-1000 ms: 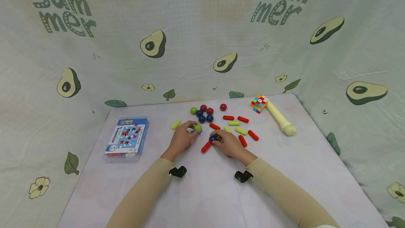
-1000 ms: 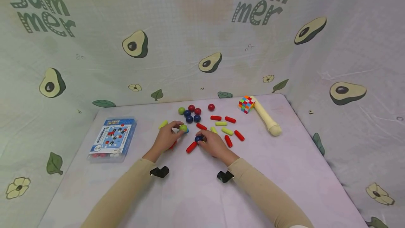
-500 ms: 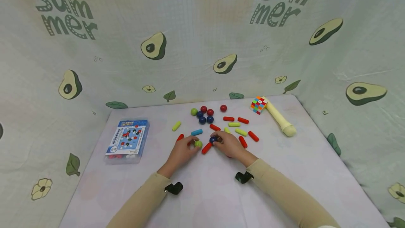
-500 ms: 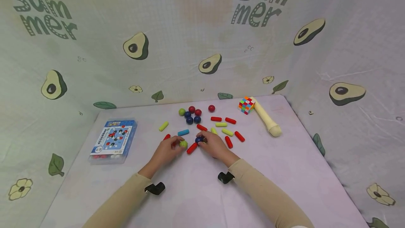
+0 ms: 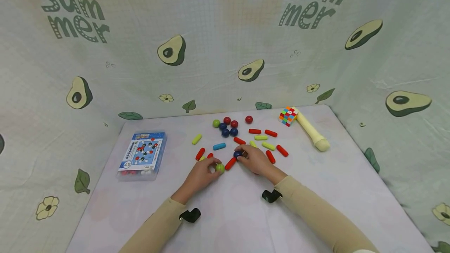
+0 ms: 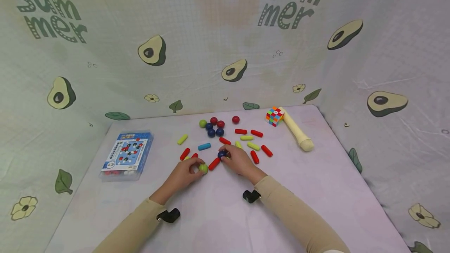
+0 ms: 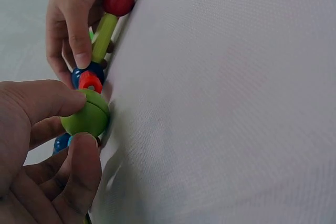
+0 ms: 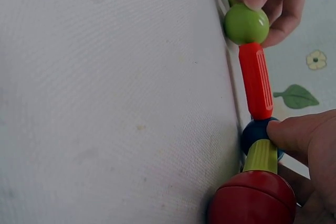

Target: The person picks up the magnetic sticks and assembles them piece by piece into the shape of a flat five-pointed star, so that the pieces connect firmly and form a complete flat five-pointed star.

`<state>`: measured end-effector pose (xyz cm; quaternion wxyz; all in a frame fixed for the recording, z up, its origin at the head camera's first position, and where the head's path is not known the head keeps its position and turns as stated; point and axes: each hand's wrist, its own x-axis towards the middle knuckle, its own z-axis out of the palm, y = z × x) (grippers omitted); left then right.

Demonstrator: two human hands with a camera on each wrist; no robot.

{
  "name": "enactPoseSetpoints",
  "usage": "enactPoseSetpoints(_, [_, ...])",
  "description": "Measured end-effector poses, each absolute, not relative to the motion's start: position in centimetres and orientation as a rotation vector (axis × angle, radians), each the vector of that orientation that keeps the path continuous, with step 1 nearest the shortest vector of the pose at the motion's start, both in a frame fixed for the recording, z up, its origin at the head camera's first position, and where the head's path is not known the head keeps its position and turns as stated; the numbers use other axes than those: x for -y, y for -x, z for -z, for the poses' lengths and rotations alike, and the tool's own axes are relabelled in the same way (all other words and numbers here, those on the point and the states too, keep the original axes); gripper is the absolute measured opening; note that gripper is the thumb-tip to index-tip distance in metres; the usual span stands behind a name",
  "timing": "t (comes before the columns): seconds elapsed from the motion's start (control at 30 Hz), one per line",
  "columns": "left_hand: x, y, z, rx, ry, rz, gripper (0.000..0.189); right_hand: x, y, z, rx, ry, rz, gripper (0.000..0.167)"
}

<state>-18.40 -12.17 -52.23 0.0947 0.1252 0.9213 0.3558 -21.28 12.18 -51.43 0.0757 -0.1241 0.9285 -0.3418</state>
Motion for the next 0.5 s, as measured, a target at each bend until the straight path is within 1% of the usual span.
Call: enactPoseSetpoints(0.5, [11.99,18.11,52.48,-2.656,-0.405,-1.095,0.037,-12.33,21.34,51.59,-2.79,0.396,1.06,0.032])
